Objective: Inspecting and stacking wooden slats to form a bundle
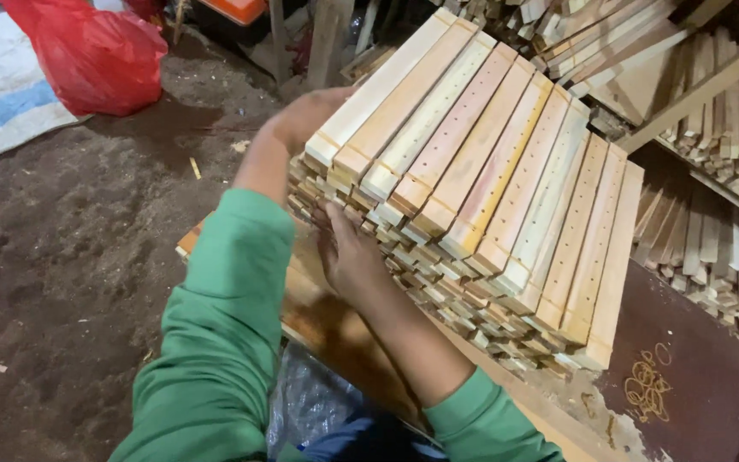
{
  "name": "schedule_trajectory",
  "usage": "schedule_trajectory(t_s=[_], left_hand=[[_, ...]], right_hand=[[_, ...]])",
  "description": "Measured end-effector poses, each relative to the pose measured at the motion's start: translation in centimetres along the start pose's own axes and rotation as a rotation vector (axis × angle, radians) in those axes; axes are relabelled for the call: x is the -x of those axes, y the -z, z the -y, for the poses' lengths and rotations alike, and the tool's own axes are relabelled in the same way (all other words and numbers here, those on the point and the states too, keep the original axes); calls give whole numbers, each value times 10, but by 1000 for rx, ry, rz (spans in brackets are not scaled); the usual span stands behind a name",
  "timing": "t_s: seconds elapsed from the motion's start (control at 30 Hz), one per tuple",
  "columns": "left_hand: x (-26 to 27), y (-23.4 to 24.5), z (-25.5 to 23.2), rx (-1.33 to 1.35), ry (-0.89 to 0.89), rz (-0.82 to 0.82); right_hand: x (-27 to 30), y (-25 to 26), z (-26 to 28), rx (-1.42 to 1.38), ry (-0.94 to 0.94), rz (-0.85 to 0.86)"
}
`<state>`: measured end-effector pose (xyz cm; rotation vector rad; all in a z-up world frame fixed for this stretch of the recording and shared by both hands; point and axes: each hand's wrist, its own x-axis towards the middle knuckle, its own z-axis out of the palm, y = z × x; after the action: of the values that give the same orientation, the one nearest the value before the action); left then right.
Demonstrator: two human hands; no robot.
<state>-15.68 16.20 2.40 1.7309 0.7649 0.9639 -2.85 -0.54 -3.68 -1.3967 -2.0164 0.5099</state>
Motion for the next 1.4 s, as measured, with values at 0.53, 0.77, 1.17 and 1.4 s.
schedule_trajectory(t_s=[0.53,0.77,1.17,1.4], left_hand=[[16,-8,-14,184,796,-198],[17,-14,-10,234,786,-276],[62,-60,61,340,202,-1268],[185,-290,-5,232,227,-900]], right_hand=[[112,40,-76,-62,-354,239],[117,41,-95,93,-352,152],[200,76,-67,3,192,36],[371,123,-241,-1044,191,-736]])
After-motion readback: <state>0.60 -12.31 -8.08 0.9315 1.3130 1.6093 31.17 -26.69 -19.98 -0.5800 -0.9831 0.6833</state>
